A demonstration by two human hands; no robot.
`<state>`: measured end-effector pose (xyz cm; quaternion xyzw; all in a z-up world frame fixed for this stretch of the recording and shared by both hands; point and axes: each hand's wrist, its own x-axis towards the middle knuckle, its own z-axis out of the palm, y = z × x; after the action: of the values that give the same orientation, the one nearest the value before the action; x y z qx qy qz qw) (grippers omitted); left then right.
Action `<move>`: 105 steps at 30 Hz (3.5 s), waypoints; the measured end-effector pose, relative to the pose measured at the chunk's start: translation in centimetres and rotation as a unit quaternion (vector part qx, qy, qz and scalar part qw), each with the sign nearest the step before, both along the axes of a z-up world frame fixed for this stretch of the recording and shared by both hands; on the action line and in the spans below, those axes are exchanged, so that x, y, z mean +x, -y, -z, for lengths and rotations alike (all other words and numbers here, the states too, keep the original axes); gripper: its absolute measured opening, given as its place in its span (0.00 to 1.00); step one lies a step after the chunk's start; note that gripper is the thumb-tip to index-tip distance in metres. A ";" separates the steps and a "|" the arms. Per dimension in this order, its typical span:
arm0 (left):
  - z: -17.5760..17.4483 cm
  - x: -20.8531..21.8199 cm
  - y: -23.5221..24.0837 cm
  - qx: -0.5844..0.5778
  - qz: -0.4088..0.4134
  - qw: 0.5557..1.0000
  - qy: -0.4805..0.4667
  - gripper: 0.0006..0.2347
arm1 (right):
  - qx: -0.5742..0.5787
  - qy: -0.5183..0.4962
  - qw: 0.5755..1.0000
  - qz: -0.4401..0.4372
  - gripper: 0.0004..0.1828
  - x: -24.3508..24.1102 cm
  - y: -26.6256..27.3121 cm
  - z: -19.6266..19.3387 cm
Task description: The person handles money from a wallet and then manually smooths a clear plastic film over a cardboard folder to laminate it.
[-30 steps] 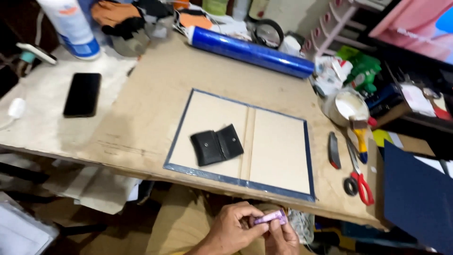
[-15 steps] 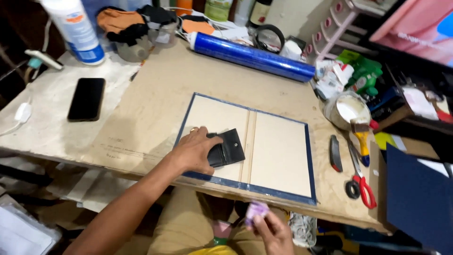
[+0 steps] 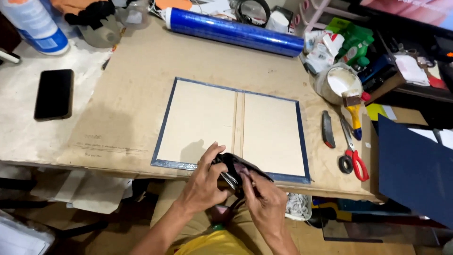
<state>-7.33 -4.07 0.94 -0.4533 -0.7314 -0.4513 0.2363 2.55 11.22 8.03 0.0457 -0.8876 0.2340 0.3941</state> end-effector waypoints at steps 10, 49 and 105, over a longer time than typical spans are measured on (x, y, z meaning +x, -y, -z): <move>0.2 1.5 -0.7 0.005 0.015 0.996 -0.086 0.25 | 0.036 0.272 0.962 -0.018 0.11 -1.6 -0.3 -2.9; 4.2 0.3 0.1 0.077 0.027 0.991 -0.103 0.20 | -0.242 0.334 0.911 -0.014 0.16 0.1 0.0 -2.0; -6.3 4.2 -0.7 0.035 -0.065 0.981 0.180 0.16 | -0.630 0.135 0.765 -0.023 0.27 2.9 -4.6 1.9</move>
<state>-3.16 -3.39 7.21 -0.3078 -0.7736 -0.5346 0.1447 5.50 15.82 6.13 -0.2242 -0.5836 0.7532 0.2045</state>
